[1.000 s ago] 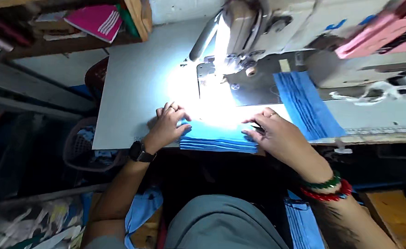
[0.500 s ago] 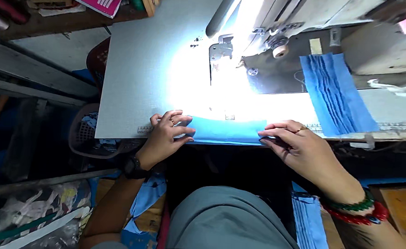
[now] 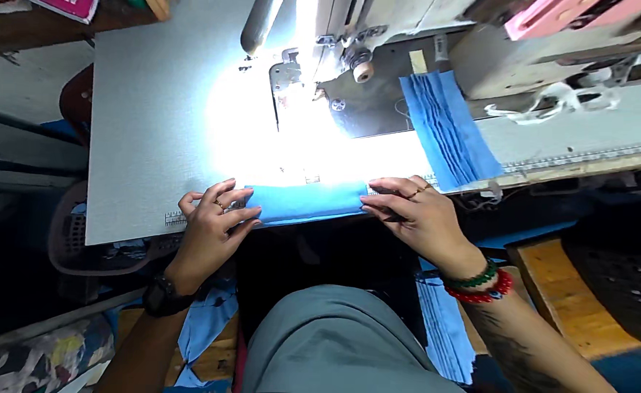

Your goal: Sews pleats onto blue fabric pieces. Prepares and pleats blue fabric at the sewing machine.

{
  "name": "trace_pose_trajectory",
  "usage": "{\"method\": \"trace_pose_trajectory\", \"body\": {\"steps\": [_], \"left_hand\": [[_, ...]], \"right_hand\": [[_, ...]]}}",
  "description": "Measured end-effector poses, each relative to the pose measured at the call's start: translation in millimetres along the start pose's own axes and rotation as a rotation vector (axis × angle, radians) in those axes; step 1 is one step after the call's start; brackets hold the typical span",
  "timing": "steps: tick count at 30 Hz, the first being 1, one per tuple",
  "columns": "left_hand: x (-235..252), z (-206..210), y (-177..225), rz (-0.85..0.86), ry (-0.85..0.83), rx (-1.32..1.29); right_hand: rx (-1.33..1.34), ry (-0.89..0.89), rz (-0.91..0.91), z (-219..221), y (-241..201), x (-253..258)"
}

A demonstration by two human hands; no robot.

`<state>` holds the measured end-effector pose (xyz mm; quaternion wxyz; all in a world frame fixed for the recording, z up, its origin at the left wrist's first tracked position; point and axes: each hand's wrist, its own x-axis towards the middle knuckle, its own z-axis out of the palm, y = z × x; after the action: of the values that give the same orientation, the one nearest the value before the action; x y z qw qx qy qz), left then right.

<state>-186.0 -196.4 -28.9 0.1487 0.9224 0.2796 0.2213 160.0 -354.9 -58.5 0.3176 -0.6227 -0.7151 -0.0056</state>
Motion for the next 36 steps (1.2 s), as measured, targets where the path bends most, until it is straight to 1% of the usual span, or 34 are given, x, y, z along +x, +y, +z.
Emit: {"method": "trace_pose_trajectory", "body": {"steps": [4, 6, 7, 9, 11, 12, 14, 17, 19, 21, 23, 27, 30, 32, 36], "left_hand": [[-3.8, 3.0, 3.8, 0.025, 0.023, 0.058], [-5.2, 3.1, 6.7, 0.020, 0.027, 0.030], [-3.0, 0.3, 7.3, 0.001, 0.025, -0.034], [10.3, -14.5, 6.3, -0.094, 0.015, -0.244], [36.1, -33.3, 3.7, -0.229, -0.011, -0.504], [54.7, -37.0, 2.5, -0.285, -0.013, -0.606], [99.1, -32.1, -2.8, -0.324, -0.050, -0.681], [154.6, -5.4, -17.7, -0.251, -0.183, -0.751], [179.2, 9.3, -24.6, -0.219, -0.309, -0.740], [193.3, 15.8, -25.4, -0.215, -0.416, -0.742], [200.4, 19.1, -25.3, -0.231, -0.475, -0.790], [204.7, 21.2, -28.3, -0.289, -0.530, -0.831], [208.0, 22.9, -30.8, -0.330, -0.536, -0.904], [210.0, 23.8, -30.4, -0.281, -0.503, -0.867], [211.4, 31.7, -31.8, -0.065, -0.343, -0.396]], "right_hand": [[-0.006, -0.028, -0.047, -2.5, 3.4, 0.8], [0.024, -0.041, -0.060, -5.0, -3.7, 0.3], [0.082, -0.043, -0.052, -6.4, -10.7, -0.7], [0.311, -0.050, -0.007, -9.1, -27.9, -3.2], [0.528, -0.071, 0.012, -10.6, -45.0, -3.6], [0.562, -0.071, 0.018, -9.2, -52.1, -2.6], [0.500, -0.085, 0.059, -3.1, -61.3, 1.2], [0.280, -0.143, 0.148, 6.6, -64.4, 10.4], [0.181, -0.198, 0.196, 10.7, -62.3, 14.5], [0.135, -0.231, 0.213, 12.4, -60.2, 16.2], [0.125, -0.251, 0.215, 11.3, -58.9, 18.2], [0.095, -0.272, 0.197, 7.7, -57.8, 23.2], [0.023, -0.242, 0.125, 5.6, -56.6, 31.9], [-0.017, -0.222, 0.066, 5.9, -51.9, 41.3], [-0.019, -0.300, -0.034, 8.1, -38.2, 63.4]]}}
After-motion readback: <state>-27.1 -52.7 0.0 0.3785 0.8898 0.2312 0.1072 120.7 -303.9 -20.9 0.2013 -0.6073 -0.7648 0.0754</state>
